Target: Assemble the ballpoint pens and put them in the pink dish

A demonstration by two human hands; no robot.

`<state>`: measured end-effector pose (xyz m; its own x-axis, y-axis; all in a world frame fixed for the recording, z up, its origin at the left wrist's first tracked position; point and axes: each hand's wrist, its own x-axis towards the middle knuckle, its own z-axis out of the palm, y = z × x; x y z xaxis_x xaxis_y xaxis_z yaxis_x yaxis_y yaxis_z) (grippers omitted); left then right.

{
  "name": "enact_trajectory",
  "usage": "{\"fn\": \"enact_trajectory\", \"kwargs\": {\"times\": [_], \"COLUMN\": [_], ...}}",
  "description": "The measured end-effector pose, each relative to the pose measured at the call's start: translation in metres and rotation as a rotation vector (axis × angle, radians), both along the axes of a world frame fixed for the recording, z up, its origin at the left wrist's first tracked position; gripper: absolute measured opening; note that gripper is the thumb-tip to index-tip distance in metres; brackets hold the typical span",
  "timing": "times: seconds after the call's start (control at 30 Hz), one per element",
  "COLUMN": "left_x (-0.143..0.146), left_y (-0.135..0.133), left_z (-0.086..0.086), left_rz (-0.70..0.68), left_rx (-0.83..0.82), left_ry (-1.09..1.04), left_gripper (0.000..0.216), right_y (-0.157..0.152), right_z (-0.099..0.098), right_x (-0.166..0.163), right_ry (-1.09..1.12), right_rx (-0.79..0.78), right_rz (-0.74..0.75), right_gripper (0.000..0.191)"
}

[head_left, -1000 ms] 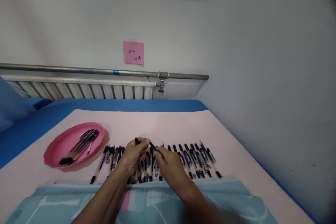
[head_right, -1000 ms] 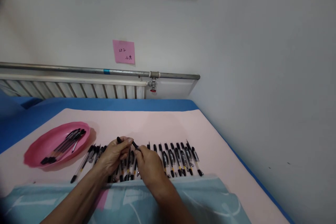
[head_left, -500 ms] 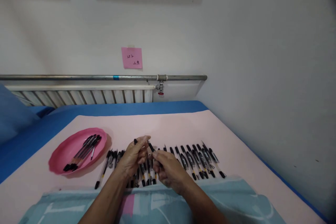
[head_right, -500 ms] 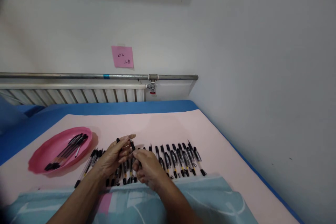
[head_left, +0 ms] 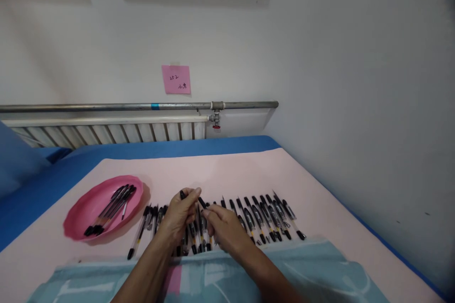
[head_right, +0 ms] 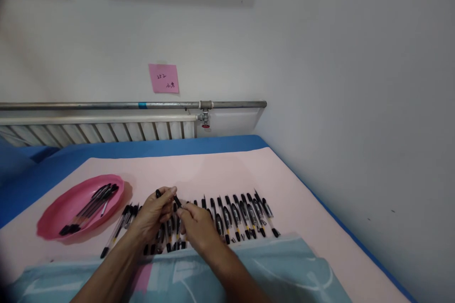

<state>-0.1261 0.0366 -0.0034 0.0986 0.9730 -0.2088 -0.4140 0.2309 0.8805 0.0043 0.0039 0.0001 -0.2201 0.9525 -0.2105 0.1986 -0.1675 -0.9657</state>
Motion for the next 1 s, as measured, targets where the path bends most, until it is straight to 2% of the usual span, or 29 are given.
{"fn": "enact_trajectory", "kwargs": {"times": [0.07, 0.23, 0.3, 0.43, 0.5, 0.6, 0.73, 1.0], "left_x": [-0.0002, -0.0028, -0.0027, 0.0006, 0.0017, 0.0009, -0.0015, 0.0002], "left_y": [0.0007, 0.0016, 0.0013, 0.0009, 0.001, 0.0011, 0.0001, -0.0014], "left_z": [-0.0005, 0.0007, 0.0014, -0.0001, -0.0017, -0.002, 0.0021, 0.0038], "left_rz": [-0.003, -0.059, -0.068, -0.024, 0.007, 0.012, -0.072, -0.029], "left_rx": [0.011, 0.02, 0.023, 0.001, -0.007, -0.01, 0.002, 0.031], "left_ry": [-0.015, -0.063, -0.038, 0.078, 0.095, 0.05, -0.003, 0.025], "left_gripper": [0.037, 0.032, 0.031, 0.033, 0.035, 0.037, 0.037, 0.032], "right_y": [-0.0015, -0.0011, -0.0004, -0.0007, -0.0014, -0.0015, -0.0004, -0.0022], "right_z": [0.0013, 0.0022, 0.0016, -0.0005, -0.0015, -0.0016, 0.0009, 0.0021], "right_x": [-0.0011, -0.0017, -0.0012, -0.0002, 0.0, 0.0, -0.0001, -0.0007], "right_ry": [0.007, 0.088, 0.036, -0.159, -0.218, -0.226, -0.168, -0.232], "right_rx": [0.006, -0.144, -0.076, 0.244, 0.309, 0.299, 0.238, 0.331], "right_rz": [-0.004, 0.0, -0.008, -0.046, -0.053, -0.048, -0.04, -0.05], "right_gripper": [0.022, 0.018, 0.019, 0.025, 0.025, 0.025, 0.026, 0.025]}}
